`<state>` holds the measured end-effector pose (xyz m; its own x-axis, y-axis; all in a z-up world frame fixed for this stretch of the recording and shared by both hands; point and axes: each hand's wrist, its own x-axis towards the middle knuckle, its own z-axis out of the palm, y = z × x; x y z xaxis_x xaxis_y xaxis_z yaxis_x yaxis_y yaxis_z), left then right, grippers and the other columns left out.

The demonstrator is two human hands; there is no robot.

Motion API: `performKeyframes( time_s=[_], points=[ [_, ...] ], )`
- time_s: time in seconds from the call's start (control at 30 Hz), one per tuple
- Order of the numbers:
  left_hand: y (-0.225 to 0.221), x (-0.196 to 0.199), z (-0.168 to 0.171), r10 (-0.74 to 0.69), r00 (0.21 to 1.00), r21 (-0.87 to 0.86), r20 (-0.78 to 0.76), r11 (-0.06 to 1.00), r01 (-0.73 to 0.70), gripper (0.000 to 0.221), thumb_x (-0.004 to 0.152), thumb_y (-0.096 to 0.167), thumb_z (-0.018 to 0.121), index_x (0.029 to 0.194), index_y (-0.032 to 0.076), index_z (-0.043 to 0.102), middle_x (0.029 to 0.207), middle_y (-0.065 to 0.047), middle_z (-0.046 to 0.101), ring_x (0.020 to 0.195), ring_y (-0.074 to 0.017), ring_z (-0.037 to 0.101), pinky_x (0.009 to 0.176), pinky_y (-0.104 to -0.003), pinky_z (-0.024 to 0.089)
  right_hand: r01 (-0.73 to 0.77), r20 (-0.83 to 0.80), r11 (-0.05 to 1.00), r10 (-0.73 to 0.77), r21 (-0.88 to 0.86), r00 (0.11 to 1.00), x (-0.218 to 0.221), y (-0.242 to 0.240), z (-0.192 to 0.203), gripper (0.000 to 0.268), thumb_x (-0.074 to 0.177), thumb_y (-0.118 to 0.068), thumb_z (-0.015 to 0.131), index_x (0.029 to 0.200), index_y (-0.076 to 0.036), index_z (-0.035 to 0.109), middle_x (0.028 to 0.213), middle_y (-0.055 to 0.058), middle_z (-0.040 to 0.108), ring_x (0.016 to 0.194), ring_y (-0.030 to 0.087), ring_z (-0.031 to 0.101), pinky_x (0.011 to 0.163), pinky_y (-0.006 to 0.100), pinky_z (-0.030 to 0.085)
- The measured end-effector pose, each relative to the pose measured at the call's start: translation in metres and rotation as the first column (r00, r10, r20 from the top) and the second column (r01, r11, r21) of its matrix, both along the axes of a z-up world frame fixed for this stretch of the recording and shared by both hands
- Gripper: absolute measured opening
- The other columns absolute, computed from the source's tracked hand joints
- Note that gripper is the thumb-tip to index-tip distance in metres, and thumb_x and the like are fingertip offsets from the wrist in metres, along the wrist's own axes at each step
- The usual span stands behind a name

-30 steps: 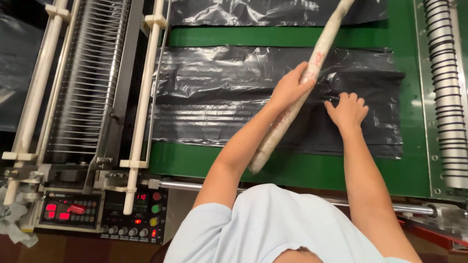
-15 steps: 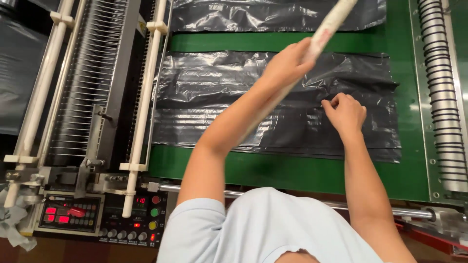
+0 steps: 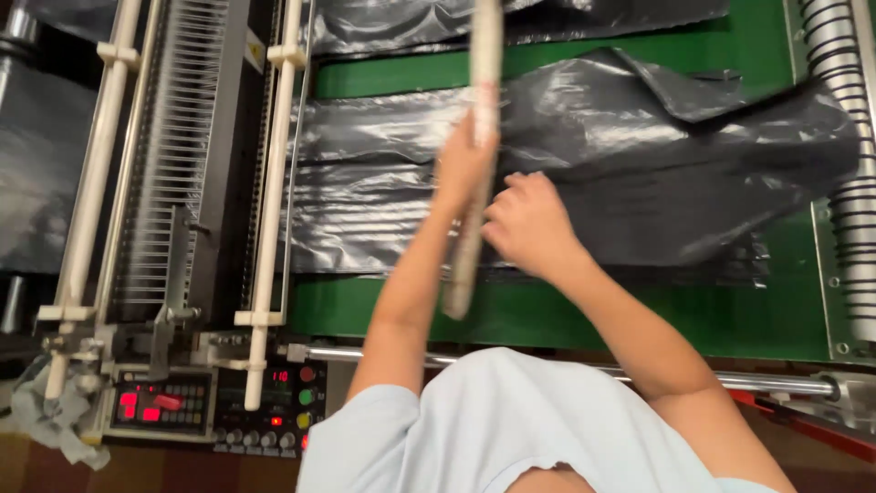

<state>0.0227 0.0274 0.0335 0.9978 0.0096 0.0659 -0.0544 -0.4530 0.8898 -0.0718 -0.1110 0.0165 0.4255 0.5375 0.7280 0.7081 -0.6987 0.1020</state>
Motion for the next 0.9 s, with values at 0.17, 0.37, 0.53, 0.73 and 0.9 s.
performKeyframes(
  time_s=[0.17, 0.37, 0.53, 0.73, 0.9],
  points=[
    [-0.107, 0.022, -0.083, -0.225, 0.973, 0.152, -0.053, 0.961, 0.231, 0.064, 0.09, 0.047, 0.058, 0.146, 0.018, 0.045, 0.127, -0.023, 0.063, 0.112, -0.0458, 0.066, 0.095, -0.057, 0.054, 0.586, -0.194, 0.79, -0.613, -0.183, 0.766, 0.031, -0.108, -0.061, 0.036, 0.075, -0.039, 0.078, 0.095, -0.01, 0.073, 0.109, 0.019, 0.066, 0.126, 0.05, 0.052, 0.095, 0.07, 0.034],
    [-0.154, 0.023, -0.101, -0.261, 0.96, 0.249, -0.103, 0.928, 0.279, 0.07, 0.09, 0.054, 0.05, 0.149, 0.02, 0.038, 0.129, -0.021, 0.059, 0.105, -0.0493, 0.068, 0.091, -0.057, 0.056, 0.772, -0.519, 0.605, -0.732, -0.196, 0.442, 0.026, -0.181, -0.074, 0.063, 0.093, -0.035, 0.07, 0.143, 0.002, 0.056, 0.148, 0.034, 0.044, 0.138, 0.057, 0.029, 0.099, 0.077, 0.024],
    [-0.138, 0.008, -0.053, -0.249, 0.965, 0.213, -0.084, 0.941, 0.261, 0.069, 0.092, 0.049, 0.049, 0.15, 0.014, 0.036, 0.13, -0.026, 0.057, 0.11, -0.0526, 0.065, 0.095, -0.058, 0.055, 0.789, -0.685, 0.548, -0.689, -0.276, 0.239, 0.029, -0.203, -0.104, 0.074, 0.098, -0.049, 0.057, 0.153, -0.002, 0.042, 0.157, 0.031, 0.031, 0.144, 0.056, 0.016, 0.106, 0.077, 0.015],
    [-0.097, 0.02, -0.05, -0.236, 0.971, 0.049, -0.039, 0.97, 0.238, 0.072, 0.092, 0.05, 0.055, 0.152, 0.012, 0.039, 0.14, -0.025, 0.054, 0.126, -0.0464, 0.058, 0.105, -0.055, 0.05, 0.76, -0.69, 0.583, -0.677, -0.289, 0.258, 0.025, -0.192, -0.096, 0.074, 0.101, -0.049, 0.051, 0.157, -0.002, 0.037, 0.161, 0.03, 0.026, 0.148, 0.053, 0.009, 0.106, 0.08, 0.007],
    [0.002, -0.003, -0.016, -0.093, 0.993, -0.367, 0.07, 0.923, 0.112, 0.067, 0.095, 0.031, 0.068, 0.153, 0.017, 0.039, 0.128, -0.033, 0.06, 0.116, -0.0522, 0.062, 0.098, -0.057, 0.052, 0.621, -0.491, 0.784, -0.545, -0.011, 0.68, 0.026, -0.144, -0.06, 0.074, 0.095, -0.033, 0.072, 0.152, 0.002, 0.042, 0.151, 0.033, 0.034, 0.138, 0.059, 0.023, 0.098, 0.081, 0.021]
  ],
)
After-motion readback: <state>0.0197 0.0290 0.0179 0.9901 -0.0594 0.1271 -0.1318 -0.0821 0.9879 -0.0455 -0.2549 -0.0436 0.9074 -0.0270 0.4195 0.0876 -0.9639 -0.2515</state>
